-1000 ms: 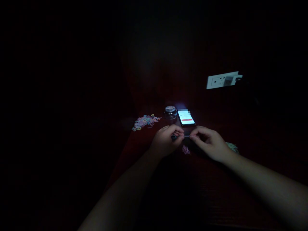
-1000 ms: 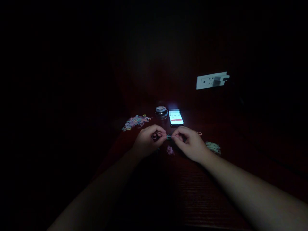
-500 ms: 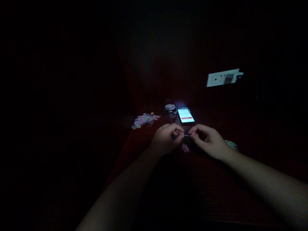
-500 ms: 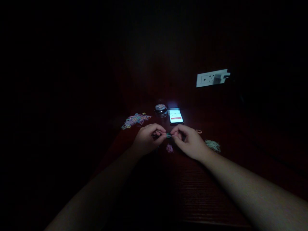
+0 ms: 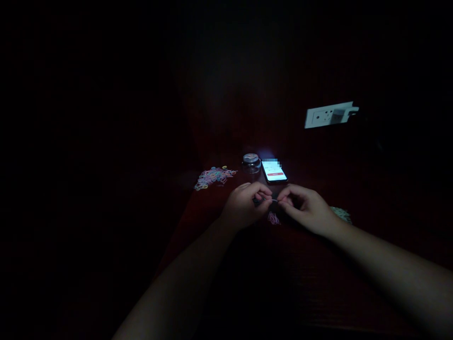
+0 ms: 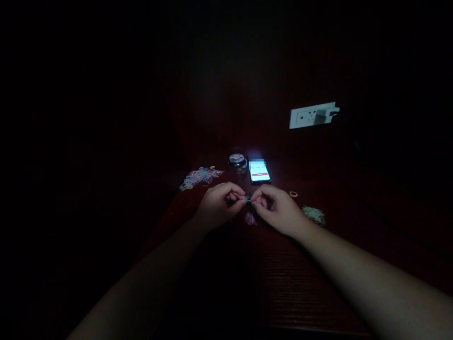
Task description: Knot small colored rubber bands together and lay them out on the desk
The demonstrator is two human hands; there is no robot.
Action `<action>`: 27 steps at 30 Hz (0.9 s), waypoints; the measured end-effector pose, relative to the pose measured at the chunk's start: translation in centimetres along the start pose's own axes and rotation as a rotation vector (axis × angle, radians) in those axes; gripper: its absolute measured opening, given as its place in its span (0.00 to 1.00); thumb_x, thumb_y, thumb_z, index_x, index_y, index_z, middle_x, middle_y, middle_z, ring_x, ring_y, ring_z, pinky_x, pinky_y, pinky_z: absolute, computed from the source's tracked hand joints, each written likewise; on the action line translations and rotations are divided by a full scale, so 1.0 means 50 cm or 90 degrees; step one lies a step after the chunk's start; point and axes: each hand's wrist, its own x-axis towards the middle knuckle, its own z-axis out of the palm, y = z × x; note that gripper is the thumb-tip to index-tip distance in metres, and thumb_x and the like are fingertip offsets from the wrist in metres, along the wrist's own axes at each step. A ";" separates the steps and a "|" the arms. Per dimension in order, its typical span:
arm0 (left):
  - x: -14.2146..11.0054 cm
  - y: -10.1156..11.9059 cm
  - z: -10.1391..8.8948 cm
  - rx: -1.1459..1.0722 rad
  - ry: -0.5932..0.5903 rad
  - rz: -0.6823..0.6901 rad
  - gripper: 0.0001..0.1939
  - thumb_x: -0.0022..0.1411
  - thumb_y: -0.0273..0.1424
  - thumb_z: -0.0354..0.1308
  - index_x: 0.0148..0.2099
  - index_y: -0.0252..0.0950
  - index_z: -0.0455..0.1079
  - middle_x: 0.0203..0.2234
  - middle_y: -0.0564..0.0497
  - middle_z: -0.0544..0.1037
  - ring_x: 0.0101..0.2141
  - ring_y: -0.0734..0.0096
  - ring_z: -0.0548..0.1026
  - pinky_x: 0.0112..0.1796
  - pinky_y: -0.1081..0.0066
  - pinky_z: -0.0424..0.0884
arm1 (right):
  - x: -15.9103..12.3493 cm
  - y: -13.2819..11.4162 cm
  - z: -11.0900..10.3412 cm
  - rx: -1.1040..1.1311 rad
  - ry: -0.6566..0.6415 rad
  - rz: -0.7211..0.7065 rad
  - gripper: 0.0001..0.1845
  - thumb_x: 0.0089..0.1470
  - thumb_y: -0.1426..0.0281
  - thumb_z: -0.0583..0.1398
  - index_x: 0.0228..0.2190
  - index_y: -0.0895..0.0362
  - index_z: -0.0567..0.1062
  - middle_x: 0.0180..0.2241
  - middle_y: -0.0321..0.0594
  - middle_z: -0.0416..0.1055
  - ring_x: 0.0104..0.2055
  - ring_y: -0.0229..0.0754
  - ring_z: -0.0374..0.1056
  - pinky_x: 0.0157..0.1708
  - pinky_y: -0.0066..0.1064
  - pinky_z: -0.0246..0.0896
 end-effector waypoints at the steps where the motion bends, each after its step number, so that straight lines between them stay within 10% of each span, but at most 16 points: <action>1: 0.000 0.000 0.000 0.002 0.000 0.002 0.06 0.55 0.26 0.61 0.37 0.38 0.72 0.30 0.54 0.78 0.31 0.74 0.74 0.34 0.72 0.73 | 0.000 0.000 0.000 0.002 -0.001 0.004 0.05 0.53 0.68 0.60 0.31 0.57 0.73 0.24 0.34 0.65 0.25 0.36 0.59 0.25 0.28 0.57; 27: 0.000 0.004 -0.003 -0.011 -0.040 0.000 0.07 0.54 0.24 0.59 0.37 0.38 0.72 0.30 0.54 0.77 0.32 0.73 0.73 0.34 0.72 0.71 | 0.000 -0.004 0.001 -0.022 -0.014 0.006 0.07 0.57 0.66 0.58 0.30 0.57 0.72 0.25 0.36 0.66 0.26 0.37 0.60 0.26 0.29 0.57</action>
